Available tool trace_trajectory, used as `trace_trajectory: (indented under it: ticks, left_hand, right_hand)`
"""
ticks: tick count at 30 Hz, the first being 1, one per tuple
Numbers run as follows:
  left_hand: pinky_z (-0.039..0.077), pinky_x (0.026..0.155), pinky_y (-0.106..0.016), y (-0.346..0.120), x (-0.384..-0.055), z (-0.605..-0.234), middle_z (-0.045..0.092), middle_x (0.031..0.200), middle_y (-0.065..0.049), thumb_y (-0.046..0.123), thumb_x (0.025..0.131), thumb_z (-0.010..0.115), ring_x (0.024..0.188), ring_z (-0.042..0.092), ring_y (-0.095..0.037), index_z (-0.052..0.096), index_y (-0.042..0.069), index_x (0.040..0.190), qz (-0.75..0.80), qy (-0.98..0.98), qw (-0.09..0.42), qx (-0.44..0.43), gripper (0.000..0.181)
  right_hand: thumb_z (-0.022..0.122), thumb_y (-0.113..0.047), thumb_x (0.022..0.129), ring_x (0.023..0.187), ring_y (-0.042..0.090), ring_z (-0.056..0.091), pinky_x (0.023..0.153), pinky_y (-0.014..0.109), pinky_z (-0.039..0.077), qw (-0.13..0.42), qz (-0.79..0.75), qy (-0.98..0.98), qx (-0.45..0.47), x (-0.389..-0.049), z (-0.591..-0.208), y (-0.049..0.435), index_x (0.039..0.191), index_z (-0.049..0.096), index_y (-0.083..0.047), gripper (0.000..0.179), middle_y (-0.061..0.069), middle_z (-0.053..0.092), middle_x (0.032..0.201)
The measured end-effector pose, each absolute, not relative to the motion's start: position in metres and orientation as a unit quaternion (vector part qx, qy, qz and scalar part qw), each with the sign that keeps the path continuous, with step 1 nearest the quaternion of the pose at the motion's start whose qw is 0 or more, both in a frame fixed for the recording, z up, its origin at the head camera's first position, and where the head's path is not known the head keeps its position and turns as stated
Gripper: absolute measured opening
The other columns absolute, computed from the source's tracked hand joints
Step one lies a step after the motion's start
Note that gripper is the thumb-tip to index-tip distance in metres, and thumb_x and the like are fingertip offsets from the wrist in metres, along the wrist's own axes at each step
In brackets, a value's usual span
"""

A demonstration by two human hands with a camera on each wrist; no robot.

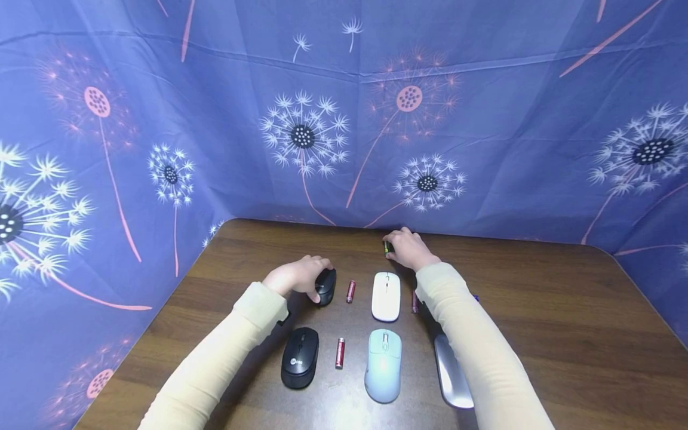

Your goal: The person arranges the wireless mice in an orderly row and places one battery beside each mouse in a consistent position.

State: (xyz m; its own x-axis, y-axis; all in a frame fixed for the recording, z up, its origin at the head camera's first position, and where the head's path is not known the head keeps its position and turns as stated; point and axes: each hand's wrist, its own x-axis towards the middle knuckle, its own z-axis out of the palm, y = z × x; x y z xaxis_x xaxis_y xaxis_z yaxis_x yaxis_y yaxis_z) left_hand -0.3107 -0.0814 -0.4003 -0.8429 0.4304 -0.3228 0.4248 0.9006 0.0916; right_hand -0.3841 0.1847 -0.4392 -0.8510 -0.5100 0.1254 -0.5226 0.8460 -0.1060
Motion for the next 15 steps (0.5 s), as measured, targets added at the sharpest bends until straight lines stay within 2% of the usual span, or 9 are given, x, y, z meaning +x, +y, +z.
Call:
trace_trajectory:
  ticks: [15]
  left_hand:
    - [0.042,0.098,-0.035,-0.0809,-0.3115,-0.3995,0.051,0.132,-0.008,0.024,0.069,0.085,0.121,0.045,-0.026,0.047,0.014,0.136,0.007,0.959,0.179,0.221,0.078]
  right_hand:
    - [0.072,-0.018,0.083,0.112,0.035,0.049,0.080,0.053,0.042,0.055,0.072,-0.957,0.274,-0.3820,-0.4361,0.1878,0.122,0.062,-0.004,0.042,0.015,0.060,0.123]
